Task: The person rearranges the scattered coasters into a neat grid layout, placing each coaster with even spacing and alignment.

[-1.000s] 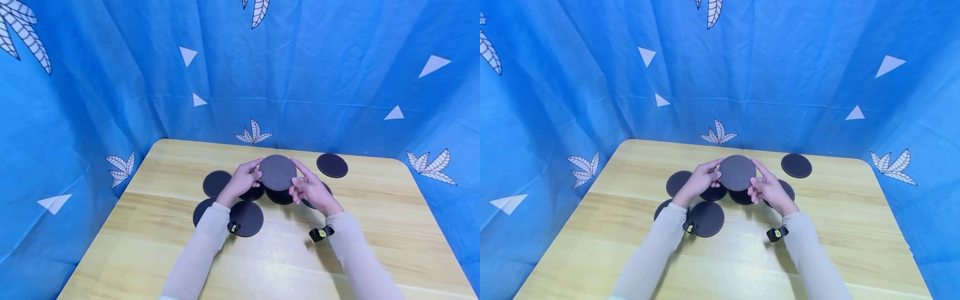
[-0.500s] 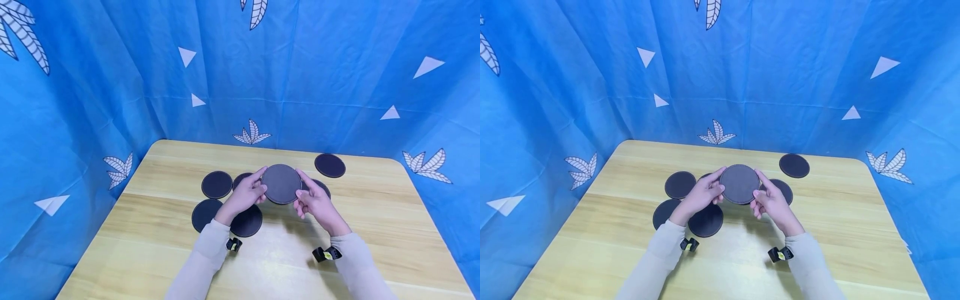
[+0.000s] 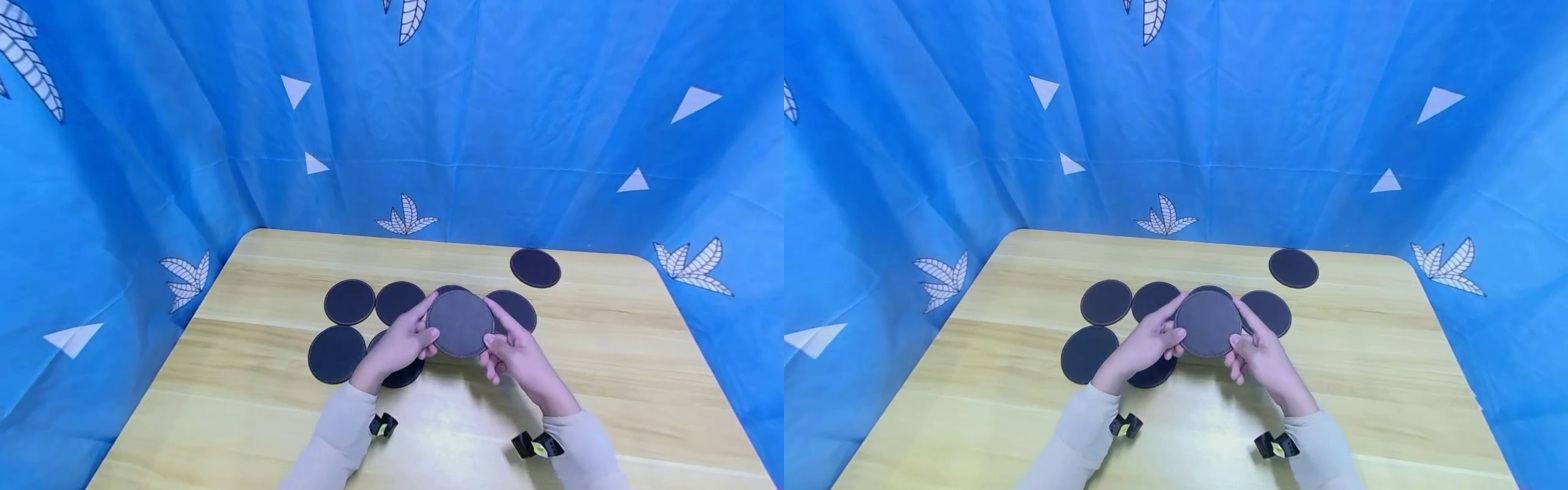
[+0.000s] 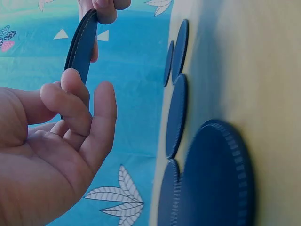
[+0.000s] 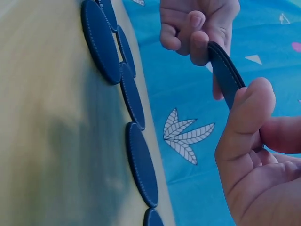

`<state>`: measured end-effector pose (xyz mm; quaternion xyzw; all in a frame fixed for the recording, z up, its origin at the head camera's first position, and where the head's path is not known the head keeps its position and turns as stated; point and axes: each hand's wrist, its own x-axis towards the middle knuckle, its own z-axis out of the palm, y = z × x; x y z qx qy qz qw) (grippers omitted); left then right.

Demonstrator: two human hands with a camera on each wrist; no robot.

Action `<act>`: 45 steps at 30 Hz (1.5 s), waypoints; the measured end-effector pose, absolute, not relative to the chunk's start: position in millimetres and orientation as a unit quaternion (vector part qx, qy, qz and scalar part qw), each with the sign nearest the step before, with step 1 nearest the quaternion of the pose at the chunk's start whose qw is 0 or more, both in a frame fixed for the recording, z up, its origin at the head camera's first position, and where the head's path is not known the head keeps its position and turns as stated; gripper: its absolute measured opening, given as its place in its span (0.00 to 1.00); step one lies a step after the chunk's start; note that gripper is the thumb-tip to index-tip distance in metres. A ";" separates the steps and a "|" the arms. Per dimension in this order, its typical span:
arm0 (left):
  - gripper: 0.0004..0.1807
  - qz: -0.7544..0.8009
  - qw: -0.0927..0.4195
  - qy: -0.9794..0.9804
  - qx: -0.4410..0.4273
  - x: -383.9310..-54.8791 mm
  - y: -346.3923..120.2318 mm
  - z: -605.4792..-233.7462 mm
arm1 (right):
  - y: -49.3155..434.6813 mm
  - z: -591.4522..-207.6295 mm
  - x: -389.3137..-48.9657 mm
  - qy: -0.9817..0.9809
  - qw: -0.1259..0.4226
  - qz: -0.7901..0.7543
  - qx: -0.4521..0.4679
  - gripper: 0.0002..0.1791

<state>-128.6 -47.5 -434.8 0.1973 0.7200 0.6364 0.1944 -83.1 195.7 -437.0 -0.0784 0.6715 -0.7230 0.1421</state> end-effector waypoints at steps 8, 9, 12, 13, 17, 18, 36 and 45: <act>0.37 0.625 0.177 0.742 0.164 -112.8 -45.3 -442.5 | 197.6 -442.2 -69.3 0.669 0.164 -0.721 -0.074 0.40; 0.37 0.623 0.174 0.746 0.163 -111.0 -45.0 -442.9 | 198.8 -442.8 -67.8 0.667 0.167 -0.722 -0.077 0.41; 0.36 0.613 0.166 0.754 0.165 -104.8 -45.9 -444.2 | 202.0 -444.0 -63.4 0.660 0.187 -0.721 -0.098 0.43; 0.36 0.610 0.165 0.756 0.167 -102.4 -47.0 -444.7 | 202.7 -444.5 -62.1 0.655 0.197 -0.722 -0.107 0.44; 0.36 0.612 0.172 0.753 0.169 -93.1 -53.8 -446.1 | 202.1 -448.2 -57.7 0.631 0.237 -0.724 -0.147 0.46; 0.36 0.614 0.177 0.751 0.167 -91.0 -55.5 -446.4 | 201.1 -449.3 -56.7 0.627 0.244 -0.724 -0.151 0.47; 0.34 0.581 0.181 0.784 0.127 -70.5 -56.2 -457.0 | 195.3 -460.7 -37.1 0.663 0.248 -0.700 -0.098 0.41; 0.32 0.571 0.188 0.792 0.106 -69.3 -53.2 -460.1 | 195.9 -465.9 -36.0 0.663 0.256 -0.698 -0.083 0.41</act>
